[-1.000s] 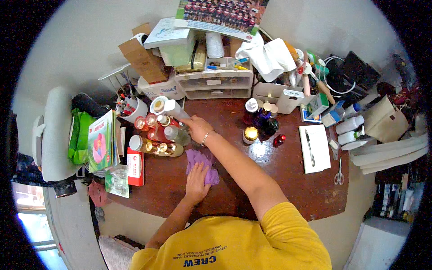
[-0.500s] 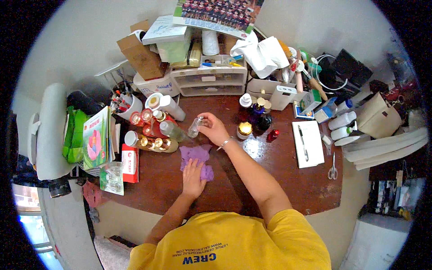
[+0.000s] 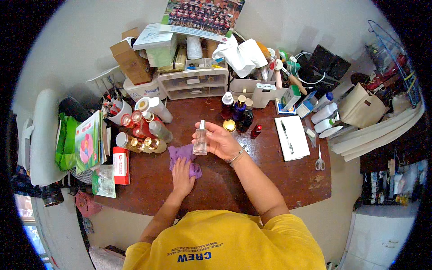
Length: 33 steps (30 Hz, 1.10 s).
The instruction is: The person wipes down various cosmetic bottles, a power bank, and containers using a purple cloth on a desk, at one point spraying a bottle into the air away from the desk.
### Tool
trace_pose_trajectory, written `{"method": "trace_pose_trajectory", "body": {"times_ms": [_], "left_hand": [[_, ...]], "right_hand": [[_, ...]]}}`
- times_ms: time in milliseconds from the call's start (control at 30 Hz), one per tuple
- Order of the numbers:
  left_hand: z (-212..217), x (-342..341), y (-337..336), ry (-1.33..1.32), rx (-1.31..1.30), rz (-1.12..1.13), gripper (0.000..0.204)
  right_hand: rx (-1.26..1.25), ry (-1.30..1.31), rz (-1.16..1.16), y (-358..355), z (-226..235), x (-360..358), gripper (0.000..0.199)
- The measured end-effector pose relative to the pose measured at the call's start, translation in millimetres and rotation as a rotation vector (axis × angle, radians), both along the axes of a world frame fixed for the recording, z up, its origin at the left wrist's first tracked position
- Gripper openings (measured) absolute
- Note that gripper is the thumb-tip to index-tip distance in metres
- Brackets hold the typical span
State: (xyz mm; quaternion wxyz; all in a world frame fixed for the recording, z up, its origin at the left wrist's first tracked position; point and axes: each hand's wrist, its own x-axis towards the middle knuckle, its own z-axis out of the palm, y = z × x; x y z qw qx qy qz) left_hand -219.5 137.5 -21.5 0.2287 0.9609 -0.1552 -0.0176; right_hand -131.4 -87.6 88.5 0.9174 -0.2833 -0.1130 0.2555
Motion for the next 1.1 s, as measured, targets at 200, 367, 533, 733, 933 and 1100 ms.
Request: {"method": "trace_pose_trajectory", "body": {"times_ms": [200, 367, 533, 733, 933, 1100], "left_hand": [[-2, -2, 2, -0.019, 0.005, 0.011, 0.069], [3, -3, 0, -0.009, -0.02, 0.018, 0.071], [4, 0, -4, -0.018, -0.024, 0.006, 0.071], [-32, 0, 5, 0.122, -0.235, 0.071, 0.062], [-23, 1, -11, 0.058, -0.212, -0.008, 0.057], [-17, -2, -18, -0.082, -0.13, 0.035, 0.057]], "right_hand": [[0.154, 0.079, -0.023, 3, 0, -9, 0.039], [0.201, 0.071, -0.03, 3, 6, -25, 0.042], [0.209, 0.065, -0.038, 0, 21, -35, 0.042], [-0.078, -0.106, 0.062, 22, 54, -39, 0.056], [-0.62, -0.518, 0.334, 96, 141, -71, 0.052], [-0.658, -1.22, -0.015, 186, 182, -79, 0.047]]}}
